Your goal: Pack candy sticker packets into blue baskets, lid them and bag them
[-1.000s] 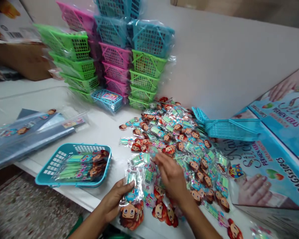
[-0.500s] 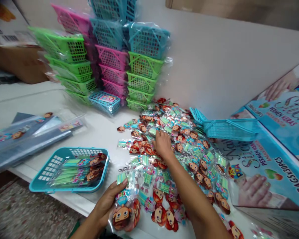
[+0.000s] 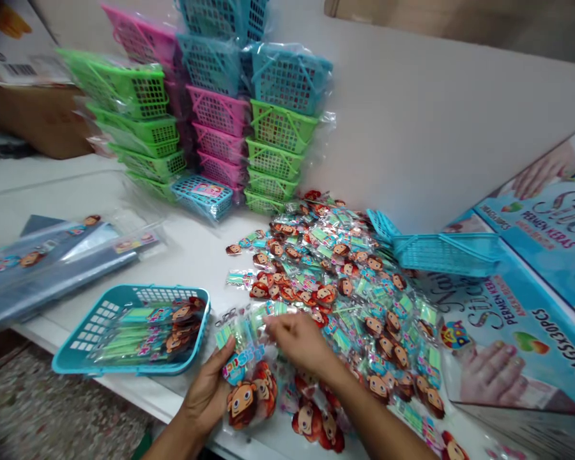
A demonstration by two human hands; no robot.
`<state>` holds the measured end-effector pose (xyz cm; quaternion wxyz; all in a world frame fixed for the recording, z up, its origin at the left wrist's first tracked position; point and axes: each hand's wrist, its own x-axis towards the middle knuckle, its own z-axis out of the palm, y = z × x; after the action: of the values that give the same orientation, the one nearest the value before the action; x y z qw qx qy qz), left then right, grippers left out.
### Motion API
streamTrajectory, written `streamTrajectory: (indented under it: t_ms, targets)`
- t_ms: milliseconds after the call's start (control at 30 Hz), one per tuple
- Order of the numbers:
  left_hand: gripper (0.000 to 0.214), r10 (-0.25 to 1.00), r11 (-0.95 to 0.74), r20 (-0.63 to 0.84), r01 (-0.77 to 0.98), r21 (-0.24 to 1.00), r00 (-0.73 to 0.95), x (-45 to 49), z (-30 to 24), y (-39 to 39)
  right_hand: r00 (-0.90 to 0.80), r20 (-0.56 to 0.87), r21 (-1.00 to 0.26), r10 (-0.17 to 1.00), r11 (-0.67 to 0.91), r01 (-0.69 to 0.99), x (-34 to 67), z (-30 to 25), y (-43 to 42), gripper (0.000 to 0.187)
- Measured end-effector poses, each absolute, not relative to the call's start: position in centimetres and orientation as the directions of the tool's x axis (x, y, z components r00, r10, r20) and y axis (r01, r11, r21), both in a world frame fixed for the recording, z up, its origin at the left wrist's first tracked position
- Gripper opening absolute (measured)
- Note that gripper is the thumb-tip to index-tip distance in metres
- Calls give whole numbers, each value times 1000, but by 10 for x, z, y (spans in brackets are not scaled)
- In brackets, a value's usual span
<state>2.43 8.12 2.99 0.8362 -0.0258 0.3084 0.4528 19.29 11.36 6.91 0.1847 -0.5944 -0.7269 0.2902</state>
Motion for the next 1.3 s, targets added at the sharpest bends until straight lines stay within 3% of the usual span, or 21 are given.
streamTrajectory:
  t_ms: [100, 267, 467, 500, 567, 700, 800, 900, 1000, 1167, 1300]
  targets:
    - [32, 759, 591, -520, -751, 296, 392, 21, 27, 77, -2, 102, -411, 995, 44, 911, 215, 63, 174, 28]
    - [27, 741, 622, -523, -725, 297, 421, 16, 24, 69, 81, 169, -369, 982, -13, 929, 243, 52, 254, 23]
    - [26, 678, 639, -578, -752, 158, 455, 15, 25, 77, 126, 185, -506, 975, -15, 862, 234, 52, 179, 35]
    - [29, 682, 640, -552, -757, 133, 480, 16, 26, 79, 96, 166, -554, 981, 13, 832, 227, 53, 154, 34]
    - [33, 694, 641, -495, -762, 92, 524, 19, 26, 83, 20, 69, -778, 997, 41, 627, 211, 57, 104, 27]
    - [38, 682, 672, -446, -738, 70, 579, 22, 27, 87, -274, -125, -865, 954, 30, 500, 198, 63, 51, 18]
    - [32, 721, 638, -492, -743, 200, 487, 21, 28, 86, -387, -173, -765, 905, 124, 632, 215, 65, 75, 30]
    - [32, 744, 646, -463, -694, 317, 481, 20, 31, 81, -110, -8, -463, 994, 94, 882, 233, 61, 144, 31]
    - [34, 732, 677, -415, -643, 357, 540, 21, 34, 76, -2, 102, -366, 995, 40, 930, 238, 55, 221, 51]
    - [49, 724, 687, -435, -616, 386, 535, 17, 35, 68, 36, 85, -402, 996, 1, 916, 243, 50, 274, 23]
    - [52, 721, 686, -448, -632, 360, 529, 13, 34, 68, 98, 118, -511, 988, -24, 859, 249, 56, 219, 40]
